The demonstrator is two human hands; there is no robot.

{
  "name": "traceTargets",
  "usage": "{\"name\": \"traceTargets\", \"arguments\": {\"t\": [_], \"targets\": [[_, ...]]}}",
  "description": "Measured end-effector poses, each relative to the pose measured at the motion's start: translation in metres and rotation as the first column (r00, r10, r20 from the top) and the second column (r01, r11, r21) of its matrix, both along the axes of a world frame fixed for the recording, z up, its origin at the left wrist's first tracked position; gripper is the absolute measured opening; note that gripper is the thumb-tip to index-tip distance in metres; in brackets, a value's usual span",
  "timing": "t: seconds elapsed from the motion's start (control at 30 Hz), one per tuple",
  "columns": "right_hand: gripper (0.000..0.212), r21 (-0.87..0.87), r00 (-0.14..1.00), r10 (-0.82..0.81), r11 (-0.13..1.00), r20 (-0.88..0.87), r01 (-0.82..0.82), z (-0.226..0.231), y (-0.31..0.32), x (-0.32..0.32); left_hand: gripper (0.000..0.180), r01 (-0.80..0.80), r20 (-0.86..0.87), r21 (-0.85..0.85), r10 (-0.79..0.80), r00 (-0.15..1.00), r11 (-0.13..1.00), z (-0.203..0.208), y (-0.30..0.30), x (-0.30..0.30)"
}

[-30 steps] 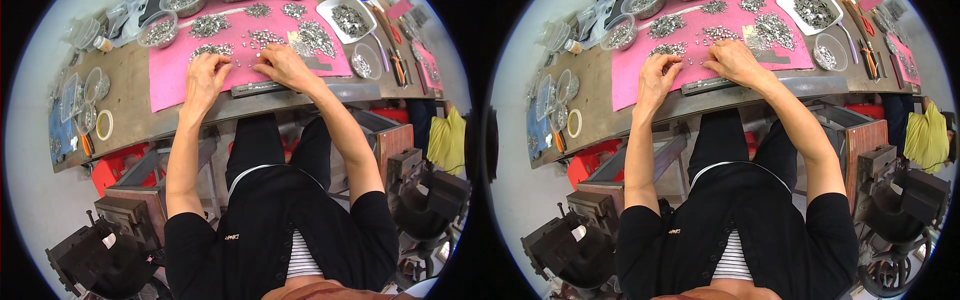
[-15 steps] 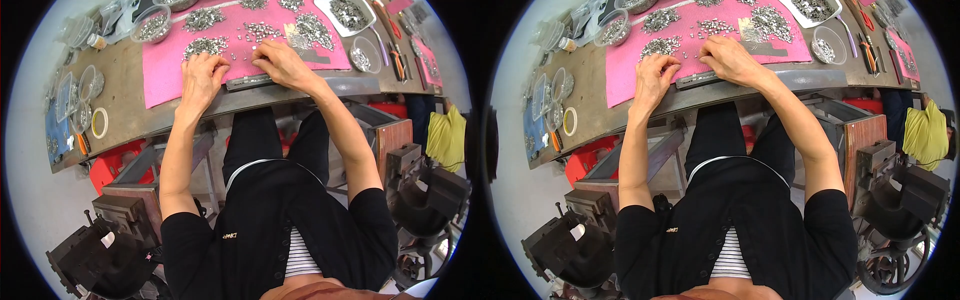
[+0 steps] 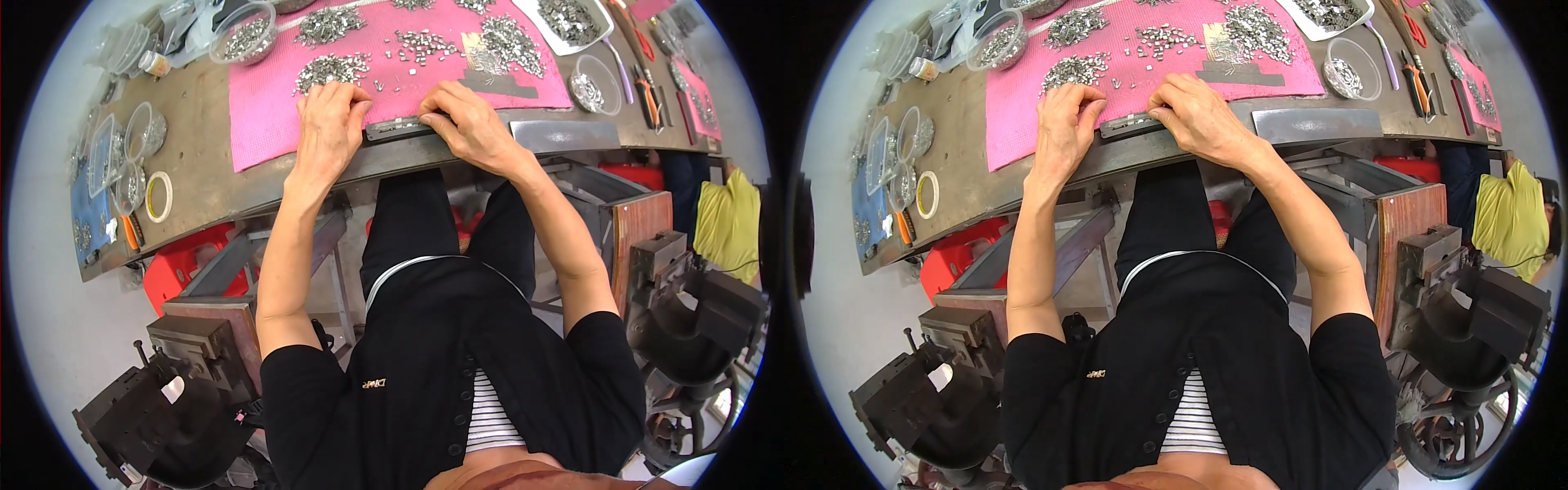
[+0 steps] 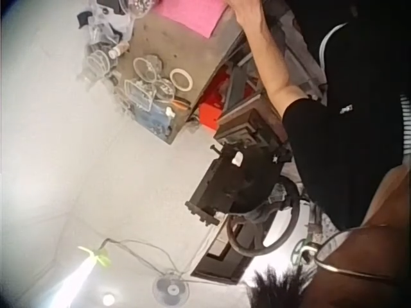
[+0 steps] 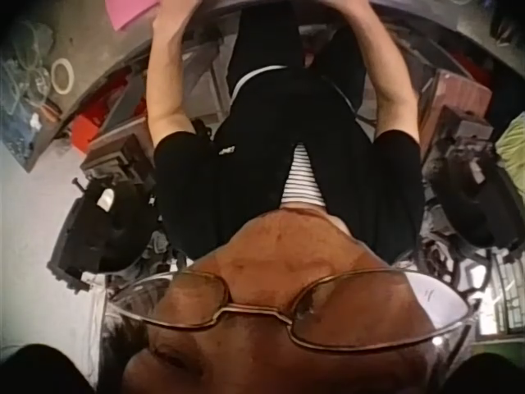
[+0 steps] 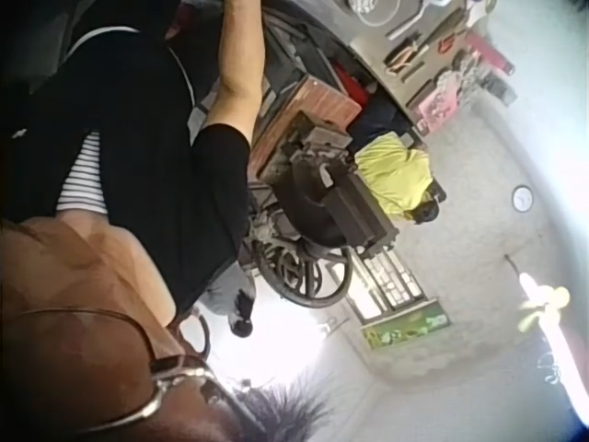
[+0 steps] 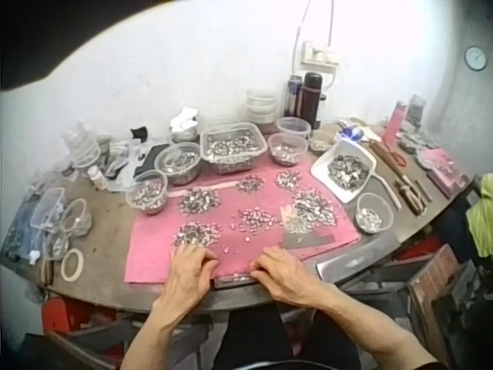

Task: The recorder is picking small star-shaped metal pieces and placing them into a loading jig, then using a manual punch press to process the assembly.

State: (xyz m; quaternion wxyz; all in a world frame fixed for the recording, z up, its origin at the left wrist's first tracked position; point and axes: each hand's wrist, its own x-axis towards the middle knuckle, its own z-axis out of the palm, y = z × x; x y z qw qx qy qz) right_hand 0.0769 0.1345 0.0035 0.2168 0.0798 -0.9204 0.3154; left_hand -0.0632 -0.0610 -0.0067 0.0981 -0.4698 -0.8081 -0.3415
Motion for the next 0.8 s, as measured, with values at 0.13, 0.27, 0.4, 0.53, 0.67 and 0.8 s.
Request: {"name": "traceTargets", "arguments": {"t": [0.13, 0.27, 0.4, 0.53, 0.67, 0.8], "targets": [[0.012, 0.093, 0.998, -0.031, 0.995, -0.046, 0.035, 0.0, -0.003, 0.001, 0.007, 0.025, 0.191, 0.157, -0.055, 0.98, 0.987, 0.002, 0.003, 0.011], [0.012, 0.157, 0.996, -0.043, 0.986, -0.076, 0.054, 0.001, -0.007, 0.003, 0.006, -0.013, 0.374, 0.231, -0.076, 0.924, 0.973, 0.0, 0.005, 0.029], [0.01, 0.06, 1.0, 0.018, 0.998, 0.017, -0.019, 0.006, 0.004, -0.004, 0.006, -0.041, 0.438, 0.263, -0.081, 0.895, 0.964, -0.002, 0.007, 0.041], [0.012, -0.029, 0.996, -0.087, 0.996, -0.005, 0.087, -0.005, 0.012, -0.038, 0.008, 0.066, 0.324, 0.263, -0.153, 0.934, 0.963, -0.002, 0.014, 0.048], [0.013, 0.185, 0.992, -0.102, 0.976, -0.078, 0.115, -0.016, 0.014, -0.058, 0.008, 0.121, 0.228, 0.252, -0.18, 0.957, 0.96, -0.008, 0.022, 0.051], [0.014, 0.201, 0.988, -0.146, 0.968, -0.048, 0.152, -0.013, 0.011, -0.051, 0.01, 0.116, 0.167, 0.238, -0.158, 0.973, 0.964, -0.012, 0.021, 0.051]]}}
